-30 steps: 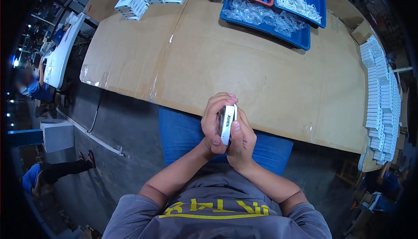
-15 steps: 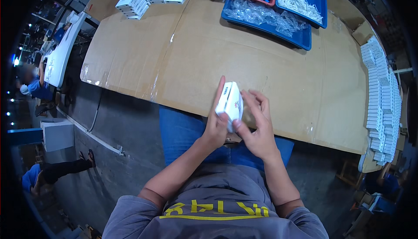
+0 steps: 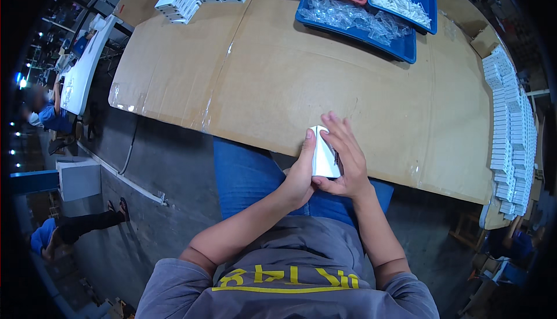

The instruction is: Packing small electronic components and plastic clips into cardboard boxes.

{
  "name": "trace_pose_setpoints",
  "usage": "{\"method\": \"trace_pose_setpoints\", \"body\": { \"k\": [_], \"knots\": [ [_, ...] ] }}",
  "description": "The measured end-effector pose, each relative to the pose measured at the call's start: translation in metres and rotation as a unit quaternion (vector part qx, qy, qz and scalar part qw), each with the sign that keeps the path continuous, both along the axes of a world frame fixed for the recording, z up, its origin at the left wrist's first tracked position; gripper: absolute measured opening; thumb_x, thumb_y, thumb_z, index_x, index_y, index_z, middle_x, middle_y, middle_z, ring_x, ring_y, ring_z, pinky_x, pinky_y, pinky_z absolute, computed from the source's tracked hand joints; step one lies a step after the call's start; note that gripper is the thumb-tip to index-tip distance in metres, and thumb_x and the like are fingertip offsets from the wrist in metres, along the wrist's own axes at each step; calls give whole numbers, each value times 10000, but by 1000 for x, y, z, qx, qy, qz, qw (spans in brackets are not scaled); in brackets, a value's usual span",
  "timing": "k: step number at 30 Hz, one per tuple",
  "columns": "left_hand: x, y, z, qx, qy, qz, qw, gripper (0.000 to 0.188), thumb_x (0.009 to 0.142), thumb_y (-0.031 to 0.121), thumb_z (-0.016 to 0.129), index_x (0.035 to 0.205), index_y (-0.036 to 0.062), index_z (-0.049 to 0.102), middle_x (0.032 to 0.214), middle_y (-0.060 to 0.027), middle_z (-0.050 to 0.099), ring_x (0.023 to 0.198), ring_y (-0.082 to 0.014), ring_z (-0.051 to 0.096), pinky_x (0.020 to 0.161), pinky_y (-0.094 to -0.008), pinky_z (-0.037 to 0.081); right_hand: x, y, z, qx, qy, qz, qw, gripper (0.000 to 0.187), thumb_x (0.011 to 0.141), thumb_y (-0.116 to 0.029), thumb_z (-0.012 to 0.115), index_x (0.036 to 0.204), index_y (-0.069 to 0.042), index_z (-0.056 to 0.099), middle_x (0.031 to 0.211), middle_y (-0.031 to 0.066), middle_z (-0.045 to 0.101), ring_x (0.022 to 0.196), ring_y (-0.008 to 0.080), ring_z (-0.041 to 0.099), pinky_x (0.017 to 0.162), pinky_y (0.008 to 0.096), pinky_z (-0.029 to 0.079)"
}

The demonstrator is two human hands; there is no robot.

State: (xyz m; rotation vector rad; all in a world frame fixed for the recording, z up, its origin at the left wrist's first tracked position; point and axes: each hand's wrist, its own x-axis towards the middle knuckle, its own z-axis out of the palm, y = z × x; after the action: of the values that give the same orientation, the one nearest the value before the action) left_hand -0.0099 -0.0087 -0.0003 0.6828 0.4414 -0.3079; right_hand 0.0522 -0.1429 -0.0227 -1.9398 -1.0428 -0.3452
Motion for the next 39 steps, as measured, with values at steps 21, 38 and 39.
{"method": "trace_pose_setpoints", "body": {
  "k": [21,38,39],
  "knots": [
    [-1,11,-38,161,-64,-142,975,823,1071,690,269,1560,35,365,1426,-130,554,1338,-213,551,1103,-369,457,-14,14,-15,203,216,-36,954,926,1031,-694,406,1441,127,528,1446,312,576,1351,393,584,1116,436,468],
    [5,6,-31,383,-351,48,853,1059,1047,598,468,1618,-57,-137,1685,-312,78,1572,-425,149,1260,-504,167,-44,47,9,311,430,-1,847,778,1118,-546,292,1546,102,347,1622,274,367,1509,334,391,1239,423,313],
    [5,7,-32,383,-351,47,853,1059,1047,598,468,1618,-57,-137,1685,-312,78,1572,-425,149,1260,-504,167,-44,49,9,312,430,-2,847,778,1118,-546,292,1546,102,347,1622,274,367,1509,334,391,1239,423,313]
  ]
}}
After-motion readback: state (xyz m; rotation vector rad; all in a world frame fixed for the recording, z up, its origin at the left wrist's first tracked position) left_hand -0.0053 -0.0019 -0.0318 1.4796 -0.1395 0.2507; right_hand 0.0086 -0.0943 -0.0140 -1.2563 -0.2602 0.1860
